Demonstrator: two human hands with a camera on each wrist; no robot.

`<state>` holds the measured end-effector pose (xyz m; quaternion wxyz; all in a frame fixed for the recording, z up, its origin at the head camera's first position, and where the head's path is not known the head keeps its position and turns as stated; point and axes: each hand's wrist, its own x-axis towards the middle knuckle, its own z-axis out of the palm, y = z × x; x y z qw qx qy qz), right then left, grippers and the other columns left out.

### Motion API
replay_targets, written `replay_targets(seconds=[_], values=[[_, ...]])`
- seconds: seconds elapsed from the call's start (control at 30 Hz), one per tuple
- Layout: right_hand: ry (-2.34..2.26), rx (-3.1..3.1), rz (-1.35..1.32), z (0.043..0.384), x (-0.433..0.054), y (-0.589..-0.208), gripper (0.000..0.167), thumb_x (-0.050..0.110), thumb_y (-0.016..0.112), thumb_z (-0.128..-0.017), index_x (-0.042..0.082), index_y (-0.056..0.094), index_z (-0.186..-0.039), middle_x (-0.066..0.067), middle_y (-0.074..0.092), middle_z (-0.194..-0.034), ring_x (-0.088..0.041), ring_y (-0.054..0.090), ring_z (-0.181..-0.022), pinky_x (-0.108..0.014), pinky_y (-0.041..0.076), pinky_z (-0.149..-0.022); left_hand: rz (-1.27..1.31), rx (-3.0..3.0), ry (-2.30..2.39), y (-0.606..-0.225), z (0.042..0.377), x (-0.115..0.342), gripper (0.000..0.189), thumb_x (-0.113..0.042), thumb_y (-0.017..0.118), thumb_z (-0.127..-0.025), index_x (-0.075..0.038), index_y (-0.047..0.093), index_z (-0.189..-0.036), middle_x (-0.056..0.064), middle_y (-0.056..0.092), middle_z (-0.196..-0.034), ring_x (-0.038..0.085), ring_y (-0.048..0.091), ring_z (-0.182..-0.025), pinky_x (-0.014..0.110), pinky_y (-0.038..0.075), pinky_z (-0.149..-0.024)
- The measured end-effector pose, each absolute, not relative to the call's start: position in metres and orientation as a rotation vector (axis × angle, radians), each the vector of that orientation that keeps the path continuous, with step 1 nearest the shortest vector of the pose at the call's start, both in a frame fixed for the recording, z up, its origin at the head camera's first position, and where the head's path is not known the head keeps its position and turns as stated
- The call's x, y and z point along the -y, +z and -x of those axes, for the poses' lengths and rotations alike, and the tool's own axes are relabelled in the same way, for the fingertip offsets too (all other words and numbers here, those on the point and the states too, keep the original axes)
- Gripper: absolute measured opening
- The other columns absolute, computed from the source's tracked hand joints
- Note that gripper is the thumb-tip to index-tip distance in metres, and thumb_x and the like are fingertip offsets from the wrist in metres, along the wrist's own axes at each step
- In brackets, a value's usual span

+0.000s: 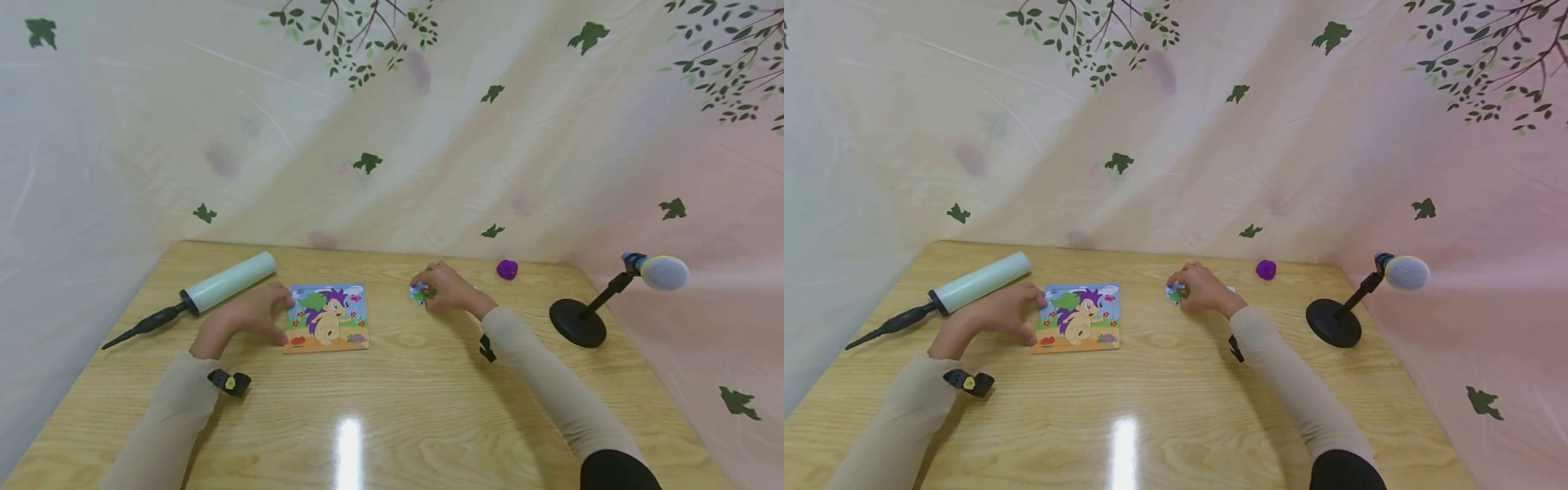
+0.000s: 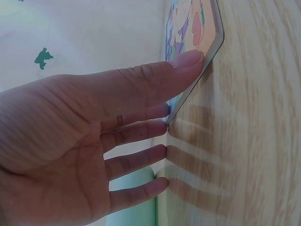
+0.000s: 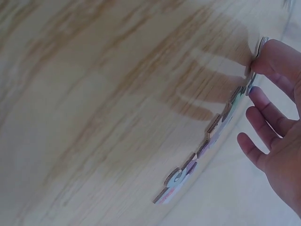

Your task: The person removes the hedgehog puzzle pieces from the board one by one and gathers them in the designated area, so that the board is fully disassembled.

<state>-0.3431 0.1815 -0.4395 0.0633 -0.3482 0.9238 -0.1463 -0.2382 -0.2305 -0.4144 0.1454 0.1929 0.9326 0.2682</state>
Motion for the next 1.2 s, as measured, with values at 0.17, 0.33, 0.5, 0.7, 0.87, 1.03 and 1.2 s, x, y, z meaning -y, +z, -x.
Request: replay_targets(seconds=[0.17,0.33,0.5,0.7,0.87,1.03,1.2], values=[[-0.435,-2.786,1.054,0.3446,-0.1816,-0.4407,0.046,0.003,0.07,-0.078,0.011,0.072,-0.124,-0.01,0.066,-0.113,-0.026,0.05,-0.103,-0.042,0.044,-0.09,-0.543,-2.686,0.771,-0.4153,0.2384,0.2307,0.06,-0.018,0.093,-0.07,0.001,0.063,-0.118,0.022,0.059,-0.129,0.043,0.052,-0.125,0.064,0.035,-0.116],[-0.448,-2.771,1.069,0.3453,-0.1819,-0.4409,0.045,0.002,0.069,-0.079,0.01,0.072,-0.123,-0.009,0.067,-0.112,-0.026,0.051,-0.103,-0.046,0.043,-0.097,-0.543,-2.688,0.772,-0.4158,0.2388,0.2316,0.059,-0.018,0.093,-0.071,0.001,0.063,-0.118,0.021,0.059,-0.129,0.042,0.052,-0.125,0.064,0.035,-0.116],[-0.442,-2.768,1.069,0.3447,-0.1827,-0.4398,0.045,0.003,0.069,-0.08,0.011,0.071,-0.124,-0.01,0.066,-0.114,-0.027,0.051,-0.104,-0.044,0.044,-0.092,-0.538,-2.684,0.772,-0.4162,0.2389,0.2311,0.059,-0.018,0.092,-0.071,0.0,0.063,-0.119,0.021,0.058,-0.13,0.043,0.052,-0.126,0.064,0.035,-0.116],[-0.442,-2.763,1.048,0.3442,-0.1837,-0.4382,0.046,0.005,0.071,-0.08,0.012,0.071,-0.125,-0.011,0.065,-0.117,-0.027,0.051,-0.105,-0.041,0.044,-0.089,-0.524,-2.679,0.777,-0.4162,0.239,0.2295,0.058,-0.019,0.092,-0.071,-0.001,0.064,-0.118,0.021,0.058,-0.131,0.044,0.051,-0.128,0.064,0.035,-0.117],[-0.444,-2.759,1.027,0.3442,-0.1832,-0.4382,0.047,0.005,0.071,-0.08,0.012,0.07,-0.126,-0.013,0.064,-0.119,-0.028,0.051,-0.107,-0.042,0.047,-0.089,-0.527,-2.678,0.78,-0.415,0.2379,0.2288,0.058,-0.018,0.092,-0.071,0.0,0.063,-0.118,0.021,0.058,-0.131,0.044,0.051,-0.127,0.064,0.035,-0.116],[-0.45,-2.76,1.011,0.3423,-0.1833,-0.4354,0.047,0.005,0.072,-0.081,0.012,0.07,-0.127,-0.013,0.063,-0.119,-0.028,0.051,-0.107,-0.043,0.048,-0.089,-0.545,-2.684,0.773,-0.4153,0.2377,0.2294,0.058,-0.017,0.093,-0.07,0.001,0.063,-0.117,0.021,0.058,-0.13,0.043,0.052,-0.125,0.064,0.037,-0.116],[-0.465,-2.752,1.008,0.3415,-0.1839,-0.4336,0.048,0.006,0.072,-0.081,0.011,0.069,-0.128,-0.014,0.063,-0.12,-0.029,0.052,-0.108,-0.045,0.049,-0.091,-0.559,-2.687,0.778,-0.4154,0.2382,0.2296,0.059,-0.017,0.094,-0.068,0.0,0.063,-0.116,0.021,0.059,-0.127,0.041,0.053,-0.123,0.064,0.037,-0.115]])
